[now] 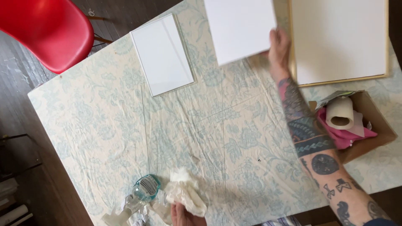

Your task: Picking up, crumpling, and clearing away small scraps of white material from a table surface.

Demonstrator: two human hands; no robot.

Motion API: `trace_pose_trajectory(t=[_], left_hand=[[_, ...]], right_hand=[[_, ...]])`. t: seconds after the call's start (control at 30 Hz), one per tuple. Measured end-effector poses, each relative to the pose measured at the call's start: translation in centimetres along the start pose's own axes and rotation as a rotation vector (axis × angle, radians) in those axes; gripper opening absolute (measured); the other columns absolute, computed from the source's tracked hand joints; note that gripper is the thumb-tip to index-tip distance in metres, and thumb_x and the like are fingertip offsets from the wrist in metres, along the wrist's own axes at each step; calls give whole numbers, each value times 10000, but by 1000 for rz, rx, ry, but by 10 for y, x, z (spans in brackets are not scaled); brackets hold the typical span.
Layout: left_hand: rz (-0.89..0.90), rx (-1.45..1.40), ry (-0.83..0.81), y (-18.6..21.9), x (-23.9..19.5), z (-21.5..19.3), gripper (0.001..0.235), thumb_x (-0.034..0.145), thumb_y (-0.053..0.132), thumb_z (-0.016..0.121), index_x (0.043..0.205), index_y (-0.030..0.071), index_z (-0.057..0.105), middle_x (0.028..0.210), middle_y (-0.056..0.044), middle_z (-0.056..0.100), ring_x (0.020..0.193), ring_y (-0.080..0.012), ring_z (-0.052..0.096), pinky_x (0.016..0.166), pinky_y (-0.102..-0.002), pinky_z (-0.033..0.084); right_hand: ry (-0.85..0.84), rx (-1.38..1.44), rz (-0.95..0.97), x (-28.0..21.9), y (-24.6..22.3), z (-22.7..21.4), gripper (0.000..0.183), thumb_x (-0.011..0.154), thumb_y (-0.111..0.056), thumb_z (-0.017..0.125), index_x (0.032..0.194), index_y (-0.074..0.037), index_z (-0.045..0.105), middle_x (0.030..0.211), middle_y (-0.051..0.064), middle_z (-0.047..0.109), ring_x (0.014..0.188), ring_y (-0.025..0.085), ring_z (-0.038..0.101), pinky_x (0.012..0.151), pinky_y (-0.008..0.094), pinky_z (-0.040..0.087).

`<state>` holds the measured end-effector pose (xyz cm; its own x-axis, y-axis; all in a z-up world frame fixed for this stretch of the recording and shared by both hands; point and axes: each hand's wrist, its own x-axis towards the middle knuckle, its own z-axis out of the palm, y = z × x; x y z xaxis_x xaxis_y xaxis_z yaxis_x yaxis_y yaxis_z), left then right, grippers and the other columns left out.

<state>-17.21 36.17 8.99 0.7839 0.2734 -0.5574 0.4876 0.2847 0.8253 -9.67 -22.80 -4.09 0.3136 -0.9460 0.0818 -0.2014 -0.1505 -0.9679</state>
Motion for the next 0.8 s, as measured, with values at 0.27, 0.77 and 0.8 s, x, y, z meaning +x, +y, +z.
trace_pose_trajectory(t=[0.27, 0.77, 0.8], left_hand=[[-182, -32, -281, 4, -10, 247, 317, 979, 100, 552, 1270, -11, 609, 1188, -183, 672, 1010, -299, 645, 764, -429, 538], [-221, -78, -573, -186, 103, 436, 277, 956, 163, 641, 1212, 75, 584, 1020, -47, 641, 815, -161, 606, 695, -355, 517], [-229, -98, -545, -196, 107, 439, 342, 942, 163, 651, 1261, 70, 572, 1067, -72, 654, 838, -182, 626, 697, -360, 542]], right_hand=[[60, 96, 417, -67, 30, 12, 443, 999, -405, 421, 1145, -120, 727, 1044, 61, 737, 889, 147, 670, 620, 304, 558], [-600, -195, 863, -391, -2, -215, 452, 905, -349, 636, 748, -2, 880, 575, 72, 813, 548, 119, 742, 594, 267, 561], [-603, -123, 937, -410, 9, -228, 411, 897, -289, 662, 795, 41, 884, 606, 122, 825, 582, 171, 772, 624, 303, 596]])
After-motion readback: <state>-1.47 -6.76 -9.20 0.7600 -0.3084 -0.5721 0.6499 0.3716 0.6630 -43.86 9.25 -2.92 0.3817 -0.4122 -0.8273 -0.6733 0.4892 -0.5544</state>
